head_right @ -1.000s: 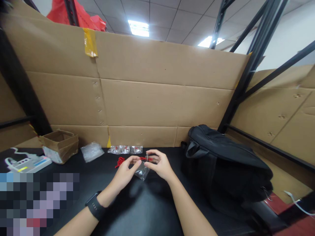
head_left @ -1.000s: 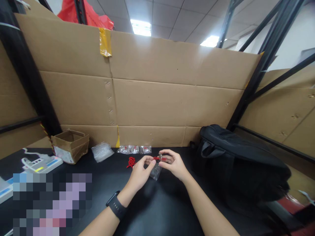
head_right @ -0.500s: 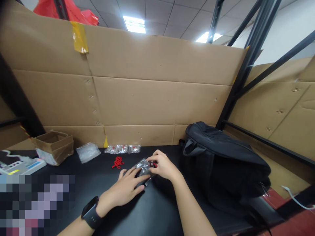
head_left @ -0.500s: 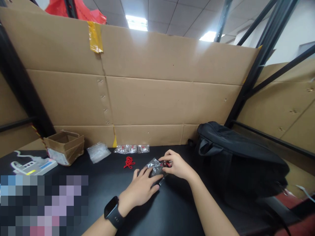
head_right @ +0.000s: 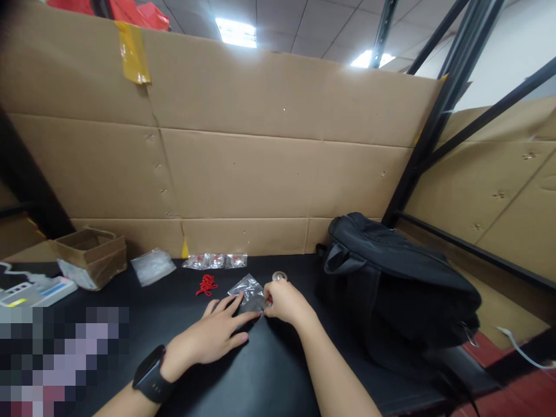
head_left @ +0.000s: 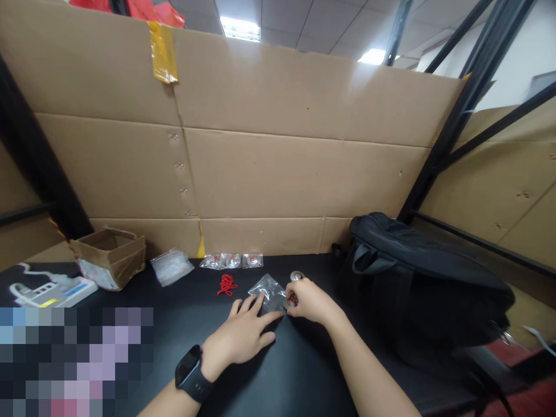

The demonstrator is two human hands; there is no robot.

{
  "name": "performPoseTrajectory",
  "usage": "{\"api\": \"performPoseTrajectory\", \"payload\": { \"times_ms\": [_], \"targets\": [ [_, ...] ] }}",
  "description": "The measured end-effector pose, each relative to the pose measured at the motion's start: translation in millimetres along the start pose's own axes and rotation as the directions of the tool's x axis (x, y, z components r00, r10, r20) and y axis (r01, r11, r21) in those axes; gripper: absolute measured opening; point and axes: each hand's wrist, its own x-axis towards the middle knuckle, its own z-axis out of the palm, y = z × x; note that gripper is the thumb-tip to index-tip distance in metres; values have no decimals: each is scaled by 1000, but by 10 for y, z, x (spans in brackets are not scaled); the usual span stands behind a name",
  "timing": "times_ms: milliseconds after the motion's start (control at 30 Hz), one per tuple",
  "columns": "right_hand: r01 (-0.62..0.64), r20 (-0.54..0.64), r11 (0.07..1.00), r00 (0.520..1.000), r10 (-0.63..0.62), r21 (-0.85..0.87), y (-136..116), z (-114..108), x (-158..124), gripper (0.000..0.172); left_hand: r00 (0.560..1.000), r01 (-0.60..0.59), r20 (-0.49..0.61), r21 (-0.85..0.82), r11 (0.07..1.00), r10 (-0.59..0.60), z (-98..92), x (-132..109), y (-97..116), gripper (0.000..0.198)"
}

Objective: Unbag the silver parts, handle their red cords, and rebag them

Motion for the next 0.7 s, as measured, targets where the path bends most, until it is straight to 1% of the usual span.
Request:
{"api": "performPoseTrajectory", "payload": {
  "times_ms": [133, 267, 367, 433, 500, 567, 700],
  "targets": [
    [1, -42, 1000, 999, 0, 5, -56, 37, 22, 28, 1000, 6, -4, -14, 1000, -6, 10, -5, -14, 52],
    [148, -31, 989, 989, -148, 5, -79, 1, 3, 11, 1000, 13, -13, -20, 1000, -14, 29, 9, -22, 55],
    [224, 2, 974, 975, -224, 5, -58, -55, -10, 24, 1000, 13, -17, -23, 1000, -14, 39, 21, -35, 55],
    [229, 2, 973, 973, -229, 26, -40, -75, -2, 28, 1000, 11, -17, -24, 1000, -12, 43, 28, -45, 55],
    [210, -19, 976, 978, -210, 48, -25, -66, 19, 25, 1000, 6, -17, -24, 1000, -6, 47, 33, -55, 55],
    [177, -51, 983, 983, -174, 58, -16, -26, 50, 22, 1000, -3, -15, -29, 1000, 3, 48, 35, -67, 55],
    [122, -109, 991, 987, -116, 48, -29, 98, 129, 22, 1000, -24, 1, -47, 999, 24, 50, 38, -97, 57]
  ]
}}
